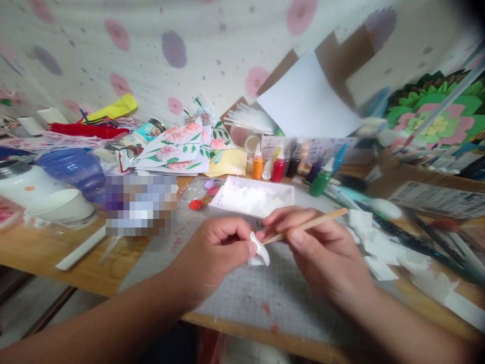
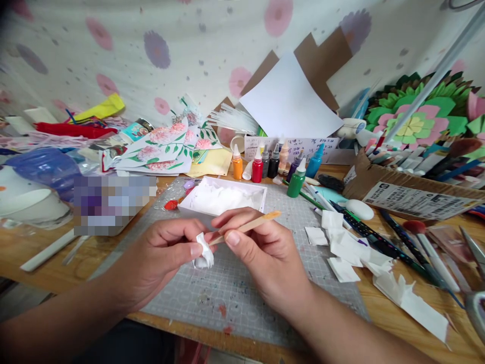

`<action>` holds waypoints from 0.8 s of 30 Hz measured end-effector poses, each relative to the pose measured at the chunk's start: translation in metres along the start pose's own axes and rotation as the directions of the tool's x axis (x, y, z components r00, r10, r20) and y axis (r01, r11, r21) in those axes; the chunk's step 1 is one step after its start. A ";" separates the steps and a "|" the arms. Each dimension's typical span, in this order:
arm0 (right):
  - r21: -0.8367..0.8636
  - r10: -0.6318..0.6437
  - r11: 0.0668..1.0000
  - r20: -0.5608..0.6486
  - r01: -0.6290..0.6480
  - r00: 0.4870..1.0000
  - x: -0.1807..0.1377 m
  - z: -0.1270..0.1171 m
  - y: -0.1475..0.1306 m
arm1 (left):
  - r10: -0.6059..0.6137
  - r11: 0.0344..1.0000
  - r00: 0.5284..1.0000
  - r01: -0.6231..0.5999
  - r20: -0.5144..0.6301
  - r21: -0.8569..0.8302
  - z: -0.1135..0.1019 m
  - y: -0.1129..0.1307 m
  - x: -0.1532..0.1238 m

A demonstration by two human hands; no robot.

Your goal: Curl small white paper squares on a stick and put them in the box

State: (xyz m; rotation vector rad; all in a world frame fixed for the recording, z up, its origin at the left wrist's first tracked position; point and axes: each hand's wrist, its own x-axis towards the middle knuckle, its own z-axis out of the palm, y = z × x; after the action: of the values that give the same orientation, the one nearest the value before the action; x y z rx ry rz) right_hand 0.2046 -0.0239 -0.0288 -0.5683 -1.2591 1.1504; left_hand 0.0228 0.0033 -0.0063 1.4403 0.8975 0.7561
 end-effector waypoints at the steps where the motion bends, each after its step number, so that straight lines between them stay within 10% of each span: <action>1: -0.010 -0.003 1.000 0.004 0.003 1.000 0.000 0.000 0.000 | 0.003 1.000 1.000 -0.003 0.003 0.002 0.000 0.000 0.000; 14: -0.245 -0.113 0.962 0.029 0.117 0.993 0.003 0.002 -0.005 | 0.052 0.982 0.998 -0.045 -0.036 0.183 -0.002 0.003 -0.002; 24: -0.385 -0.207 0.898 0.055 0.212 0.977 0.007 0.004 -0.009 | -0.025 0.999 0.997 0.026 -0.069 0.023 0.001 -0.001 -0.002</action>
State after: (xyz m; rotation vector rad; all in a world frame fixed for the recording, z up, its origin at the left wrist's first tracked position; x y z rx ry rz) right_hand 0.2037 -0.0219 -0.0165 -0.6987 -1.5336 0.7248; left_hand 0.0220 0.0009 -0.0069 1.4285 0.9785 0.7819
